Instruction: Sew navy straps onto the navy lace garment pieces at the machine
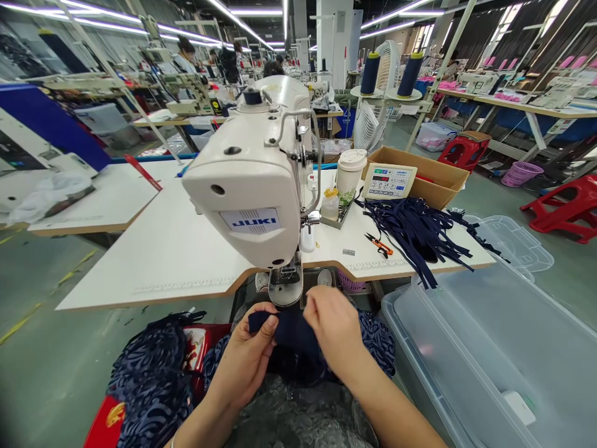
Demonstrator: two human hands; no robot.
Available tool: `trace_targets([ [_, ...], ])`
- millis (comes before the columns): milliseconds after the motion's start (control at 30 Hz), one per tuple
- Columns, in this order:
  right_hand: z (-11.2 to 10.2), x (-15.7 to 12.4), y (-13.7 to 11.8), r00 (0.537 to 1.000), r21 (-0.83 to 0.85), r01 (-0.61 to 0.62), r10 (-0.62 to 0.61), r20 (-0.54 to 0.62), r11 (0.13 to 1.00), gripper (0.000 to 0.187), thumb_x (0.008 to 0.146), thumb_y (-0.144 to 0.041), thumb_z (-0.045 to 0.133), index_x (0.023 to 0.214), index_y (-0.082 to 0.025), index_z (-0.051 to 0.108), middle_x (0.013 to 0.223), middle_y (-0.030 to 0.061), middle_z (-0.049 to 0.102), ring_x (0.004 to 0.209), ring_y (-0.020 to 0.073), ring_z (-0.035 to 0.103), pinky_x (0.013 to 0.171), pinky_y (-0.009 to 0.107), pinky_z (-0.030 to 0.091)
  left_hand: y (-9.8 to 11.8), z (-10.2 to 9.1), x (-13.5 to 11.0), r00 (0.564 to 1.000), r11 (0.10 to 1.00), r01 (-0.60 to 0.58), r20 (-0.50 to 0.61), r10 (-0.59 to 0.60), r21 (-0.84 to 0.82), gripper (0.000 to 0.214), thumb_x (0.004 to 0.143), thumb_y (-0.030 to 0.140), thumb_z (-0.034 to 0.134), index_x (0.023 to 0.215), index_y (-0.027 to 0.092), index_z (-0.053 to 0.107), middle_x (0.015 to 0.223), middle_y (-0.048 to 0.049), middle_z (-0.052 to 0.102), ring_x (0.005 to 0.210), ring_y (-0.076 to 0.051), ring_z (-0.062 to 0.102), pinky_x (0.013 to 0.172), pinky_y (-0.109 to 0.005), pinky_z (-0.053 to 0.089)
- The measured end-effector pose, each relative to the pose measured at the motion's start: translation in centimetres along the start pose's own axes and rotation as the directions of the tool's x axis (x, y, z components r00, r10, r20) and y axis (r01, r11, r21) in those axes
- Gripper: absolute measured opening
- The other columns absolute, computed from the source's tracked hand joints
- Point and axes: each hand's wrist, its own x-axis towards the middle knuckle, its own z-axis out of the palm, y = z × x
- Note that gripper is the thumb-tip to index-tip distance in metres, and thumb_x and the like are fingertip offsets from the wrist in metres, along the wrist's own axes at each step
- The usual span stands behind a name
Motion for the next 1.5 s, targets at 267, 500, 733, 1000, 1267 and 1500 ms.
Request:
trace_targets([
  [267, -2.3, 0.0, -0.6, 0.951, 0.356, -0.223, 0.122, 0.282, 0.907, 0.007, 0.092, -0.021, 0.048, 0.089, -0.022, 0.055, 0.083, 0.0011, 0.061, 0.075, 0.0149, 0.059, 0.069, 0.025, 0.048, 0.2, -0.1, 0.1, 1.000, 1.000, 0.022, 0.021, -0.021, -0.021, 0.028, 0.071, 0.037, 0.077, 0.086, 0.020, 0.059, 0.064, 0.0055, 0.050, 0.057, -0.008, 0.043, 0.054, -0.016, 0.037],
  [500, -1.0, -0.2, -1.4, 0.984, 0.379, -0.060, -0.008, 0.175, 0.923, 0.012, 0.095, -0.020, 0.047, 0.086, -0.022, 0.055, 0.083, 0.0021, 0.062, 0.077, 0.0158, 0.058, 0.071, 0.028, 0.047, 0.1, 0.2, -0.1, 1.000, 0.999, -0.031, 0.002, 0.031, 0.018, 0.029, 0.069, 0.036, 0.078, 0.084, 0.019, 0.061, 0.064, 0.0057, 0.050, 0.058, -0.008, 0.044, 0.055, -0.016, 0.038],
  [733, -1.5, -0.1, 0.3, 0.946, 0.503, -0.314, 0.311, 0.092, 0.806, 0.025, 0.099, -0.028, 0.036, 0.081, -0.021, 0.052, 0.078, 0.0022, 0.057, 0.075, 0.0158, 0.056, 0.071, 0.028, 0.046, 0.1, -0.1, 0.0, 0.999, 1.000, -0.025, -0.036, 0.026, 0.018, 0.029, 0.068, 0.038, 0.079, 0.084, 0.021, 0.061, 0.063, 0.0061, 0.052, 0.057, -0.007, 0.044, 0.053, -0.016, 0.037],
  [1000, -1.6, -0.9, 0.2, 0.793, 0.606, -0.455, -0.011, 0.609, 0.652, 0.052, 0.097, -0.056, 0.027, 0.090, -0.018, 0.062, 0.078, 0.0026, 0.063, 0.073, 0.0157, 0.060, 0.065, 0.025, 0.048, 1.0, 0.2, -0.6, 0.978, 0.934, -0.184, 0.157, 0.141, 0.307, 0.016, 0.078, 0.036, 0.070, 0.083, 0.021, 0.065, 0.074, 0.0021, 0.063, 0.062, -0.010, 0.053, 0.060, -0.018, 0.043],
  [1267, -2.5, 1.5, 0.3, 0.817, 0.467, -0.483, 0.189, 0.545, 0.741, 0.017, 0.092, -0.032, 0.054, 0.101, -0.026, 0.068, 0.097, 0.0005, 0.066, 0.092, 0.0163, 0.060, 0.081, 0.024, 0.044, 2.4, 0.0, 0.2, 0.936, 0.704, -0.342, 0.160, 0.314, 0.623, 0.019, 0.087, 0.033, 0.057, 0.104, 0.026, 0.061, 0.099, -0.0014, 0.069, 0.086, -0.017, 0.065, 0.075, -0.026, 0.053],
  [1500, -1.9, 1.2, 0.4, 0.731, 0.377, -0.561, 0.228, 0.643, 0.737, 0.027, 0.091, -0.043, 0.052, 0.083, -0.020, 0.063, 0.069, -0.0029, 0.055, 0.065, 0.0134, 0.049, 0.059, 0.024, 0.036, 1.9, -0.2, 1.0, 0.917, 0.671, -0.385, 0.180, 0.356, 0.633, 0.013, 0.087, 0.030, 0.057, 0.097, 0.024, 0.062, 0.091, 0.0001, 0.070, 0.070, -0.014, 0.067, 0.065, -0.024, 0.056],
])
